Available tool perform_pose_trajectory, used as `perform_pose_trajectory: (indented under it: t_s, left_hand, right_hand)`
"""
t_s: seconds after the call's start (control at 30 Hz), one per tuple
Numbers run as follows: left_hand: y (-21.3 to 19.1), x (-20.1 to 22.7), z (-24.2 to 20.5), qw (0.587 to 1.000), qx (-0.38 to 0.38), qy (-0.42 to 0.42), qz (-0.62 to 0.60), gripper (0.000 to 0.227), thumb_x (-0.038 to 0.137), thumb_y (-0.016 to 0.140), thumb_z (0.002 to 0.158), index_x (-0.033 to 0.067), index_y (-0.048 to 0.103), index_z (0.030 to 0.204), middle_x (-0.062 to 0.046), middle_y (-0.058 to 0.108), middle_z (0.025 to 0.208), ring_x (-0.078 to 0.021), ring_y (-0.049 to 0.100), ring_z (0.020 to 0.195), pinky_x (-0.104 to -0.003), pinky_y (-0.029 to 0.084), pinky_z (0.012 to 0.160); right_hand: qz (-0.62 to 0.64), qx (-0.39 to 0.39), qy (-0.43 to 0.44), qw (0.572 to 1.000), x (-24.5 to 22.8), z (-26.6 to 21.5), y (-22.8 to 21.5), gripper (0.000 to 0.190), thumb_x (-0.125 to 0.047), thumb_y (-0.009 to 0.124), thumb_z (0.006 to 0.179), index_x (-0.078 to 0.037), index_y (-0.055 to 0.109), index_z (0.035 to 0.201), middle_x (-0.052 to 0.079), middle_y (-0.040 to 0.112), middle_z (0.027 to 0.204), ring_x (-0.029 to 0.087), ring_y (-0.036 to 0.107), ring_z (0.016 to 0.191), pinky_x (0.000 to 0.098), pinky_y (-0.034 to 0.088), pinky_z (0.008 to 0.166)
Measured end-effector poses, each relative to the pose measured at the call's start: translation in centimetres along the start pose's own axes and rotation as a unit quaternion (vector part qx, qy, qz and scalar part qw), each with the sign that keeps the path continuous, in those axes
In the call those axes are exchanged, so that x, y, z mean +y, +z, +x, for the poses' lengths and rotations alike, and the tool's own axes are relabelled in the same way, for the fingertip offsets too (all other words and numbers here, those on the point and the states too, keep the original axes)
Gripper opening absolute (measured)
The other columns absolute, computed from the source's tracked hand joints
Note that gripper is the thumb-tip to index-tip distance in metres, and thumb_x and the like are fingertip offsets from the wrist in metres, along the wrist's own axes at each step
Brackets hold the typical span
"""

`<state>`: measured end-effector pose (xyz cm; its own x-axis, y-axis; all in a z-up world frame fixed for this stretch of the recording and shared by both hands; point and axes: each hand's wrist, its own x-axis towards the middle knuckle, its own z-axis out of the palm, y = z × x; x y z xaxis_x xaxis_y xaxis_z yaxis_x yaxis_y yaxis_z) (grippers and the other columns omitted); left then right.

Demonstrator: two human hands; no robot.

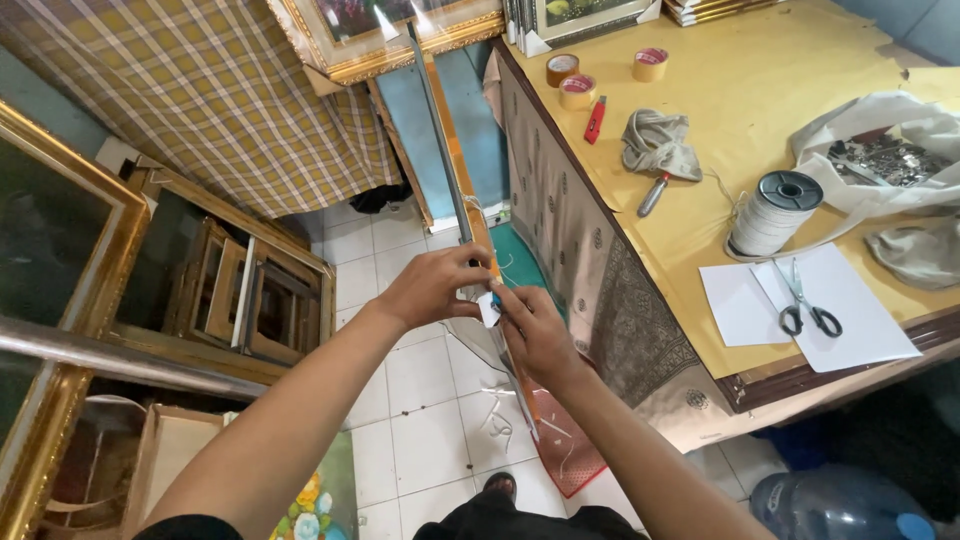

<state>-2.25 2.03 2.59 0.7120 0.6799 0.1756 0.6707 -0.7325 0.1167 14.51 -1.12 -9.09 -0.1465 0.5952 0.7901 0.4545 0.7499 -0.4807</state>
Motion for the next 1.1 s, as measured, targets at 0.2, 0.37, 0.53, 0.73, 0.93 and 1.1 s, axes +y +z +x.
perform_pose_trajectory:
  t_s: [0.2, 0.37, 0.53, 0.73, 0.93, 1.1]
  left_hand:
    - [0.4, 0.3, 0.1, 1.000, 0.003, -0.009, -0.008, 0.032, 0.036, 0.075, 0.062, 0.0224, 0.058, 0.085, 0.007, 0.051, 0.101, -0.0226, 0.058, 0.097, -0.036, 0.052, 0.082]
    - [0.4, 0.6, 0.1, 1.000, 0.000, -0.005, -0.018, 0.031, 0.033, 0.076, 0.062, 0.0219, 0.058, 0.084, 0.005, 0.052, 0.101, -0.0238, 0.059, 0.097, -0.036, 0.052, 0.082]
    - [0.5, 0.5, 0.1, 1.000, -0.004, -0.007, -0.030, 0.030, 0.032, 0.077, 0.063, 0.0205, 0.058, 0.084, 0.003, 0.053, 0.101, -0.0249, 0.059, 0.097, -0.037, 0.051, 0.082]
    - [1.0, 1.0, 0.0, 0.996, 0.045, 0.074, -0.006, 0.064, 0.019, 0.077, 0.063, 0.0260, 0.046, 0.119, -0.002, 0.051, 0.119, -0.0316, 0.053, 0.105, -0.045, 0.045, 0.091]
    - [2.5, -0.4, 0.2, 0.984, 0.064, 0.152, 0.074, 0.052, 0.017, 0.074, 0.067, 0.0273, 0.053, 0.113, 0.002, 0.061, 0.106, -0.0226, 0.057, 0.102, -0.043, 0.038, 0.096]
    - [2.7, -0.6, 0.2, 0.975, 0.079, 0.169, 0.118, 0.043, 0.023, 0.076, 0.063, 0.0253, 0.058, 0.101, 0.004, 0.064, 0.093, -0.0171, 0.061, 0.095, -0.046, 0.032, 0.100]
  right_hand:
    - [0.005, 0.006, 0.007, 1.000, 0.1, -0.2, -0.3, 0.042, -0.003, 0.053, 0.080, -0.010, 0.053, 0.122, 0.012, 0.053, 0.090, 0.030, 0.057, 0.080, 0.0376, 0.048, 0.066]
    - [0.001, 0.008, 0.008, 1.000, -0.2, -0.3, -0.6, 0.043, -0.004, 0.054, 0.079, -0.011, 0.053, 0.121, 0.011, 0.052, 0.090, 0.029, 0.057, 0.080, 0.0366, 0.048, 0.067]
    - [-0.005, 0.003, 0.008, 1.000, -0.3, -0.3, -0.8, 0.041, -0.004, 0.055, 0.079, -0.011, 0.054, 0.120, 0.010, 0.052, 0.090, 0.028, 0.056, 0.080, 0.0354, 0.048, 0.068]
    - [-0.055, 0.027, -0.053, 0.997, 1.4, -0.7, 0.0, 0.036, -0.012, 0.055, 0.076, -0.009, 0.056, 0.112, 0.010, 0.050, 0.087, 0.029, 0.054, 0.078, 0.0373, 0.048, 0.066]
    - [-0.034, 0.007, -0.057, 0.998, 1.7, -0.9, 0.5, 0.016, -0.011, 0.050, 0.079, -0.006, 0.057, 0.092, 0.010, 0.047, 0.083, 0.032, 0.051, 0.076, 0.0381, 0.046, 0.066]
    - [-0.037, -0.004, -0.061, 0.997, 1.3, -0.8, 0.7, 0.024, -0.002, 0.052, 0.076, -0.003, 0.058, 0.099, 0.012, 0.051, 0.088, 0.035, 0.052, 0.081, 0.0392, 0.048, 0.067]
